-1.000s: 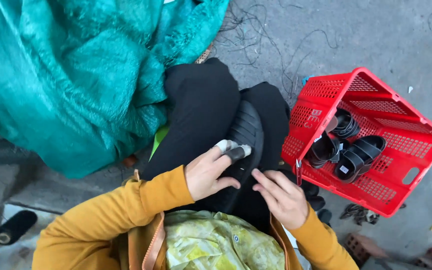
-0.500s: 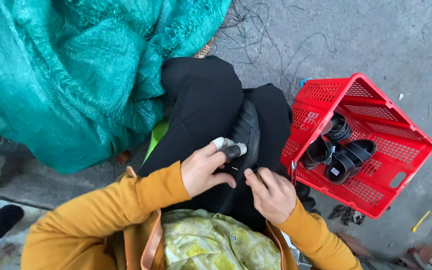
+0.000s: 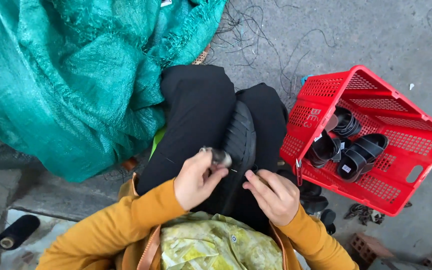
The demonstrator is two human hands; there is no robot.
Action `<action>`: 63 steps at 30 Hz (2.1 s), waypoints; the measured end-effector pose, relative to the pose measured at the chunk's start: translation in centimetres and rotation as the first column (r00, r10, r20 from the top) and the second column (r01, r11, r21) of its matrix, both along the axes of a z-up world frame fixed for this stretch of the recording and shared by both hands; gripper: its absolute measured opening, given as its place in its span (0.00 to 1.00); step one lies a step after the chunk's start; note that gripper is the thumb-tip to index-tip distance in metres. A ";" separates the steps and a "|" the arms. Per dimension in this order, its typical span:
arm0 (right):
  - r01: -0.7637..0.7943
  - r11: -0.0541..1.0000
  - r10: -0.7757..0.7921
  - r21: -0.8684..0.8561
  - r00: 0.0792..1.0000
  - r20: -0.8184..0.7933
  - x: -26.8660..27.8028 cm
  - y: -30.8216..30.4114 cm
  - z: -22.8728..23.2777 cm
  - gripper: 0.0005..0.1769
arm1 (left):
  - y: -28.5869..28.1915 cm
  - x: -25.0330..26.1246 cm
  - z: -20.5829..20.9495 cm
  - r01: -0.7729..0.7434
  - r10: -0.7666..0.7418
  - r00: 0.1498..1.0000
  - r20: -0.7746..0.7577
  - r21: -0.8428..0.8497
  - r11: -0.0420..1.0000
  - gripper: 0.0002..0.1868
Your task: Hand-sewing the sole of a black sandal using a needle and thread while sitting on the floor.
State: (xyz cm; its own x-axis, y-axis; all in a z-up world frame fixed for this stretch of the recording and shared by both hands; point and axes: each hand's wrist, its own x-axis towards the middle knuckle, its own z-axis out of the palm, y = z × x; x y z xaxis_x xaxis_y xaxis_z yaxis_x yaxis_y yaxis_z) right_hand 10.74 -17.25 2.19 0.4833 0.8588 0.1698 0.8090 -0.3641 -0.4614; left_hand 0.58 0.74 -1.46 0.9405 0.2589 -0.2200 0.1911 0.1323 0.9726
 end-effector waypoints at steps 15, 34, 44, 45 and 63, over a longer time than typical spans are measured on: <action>-0.095 0.991 0.096 -0.094 0.995 0.010 1.1 0.7 1.2 0.18 | 1.4 0.1 2.1 0.053 -0.297 0.948 0.114 0.863 0.502 0.08; -0.012 0.997 0.020 -0.081 0.995 0.094 0.5 -0.8 1.1 0.19 | 1.0 0.9 0.9 0.225 -0.238 0.949 -0.207 -0.082 0.971 0.21; -0.192 0.877 0.233 -0.440 0.972 0.040 2.0 -5.1 4.2 0.27 | -0.9 1.9 2.5 0.117 -0.481 0.850 0.217 0.811 0.573 0.18; -0.182 0.883 0.224 -0.432 0.973 0.048 1.8 -4.7 3.6 0.27 | -0.7 1.8 2.3 0.117 -0.490 0.844 0.217 0.818 0.564 0.18; 0.162 0.978 -0.205 -0.129 0.674 -0.710 1.7 -4.4 0.8 0.41 | 0.4 0.1 1.4 0.267 -0.311 0.943 -0.117 0.824 0.500 0.39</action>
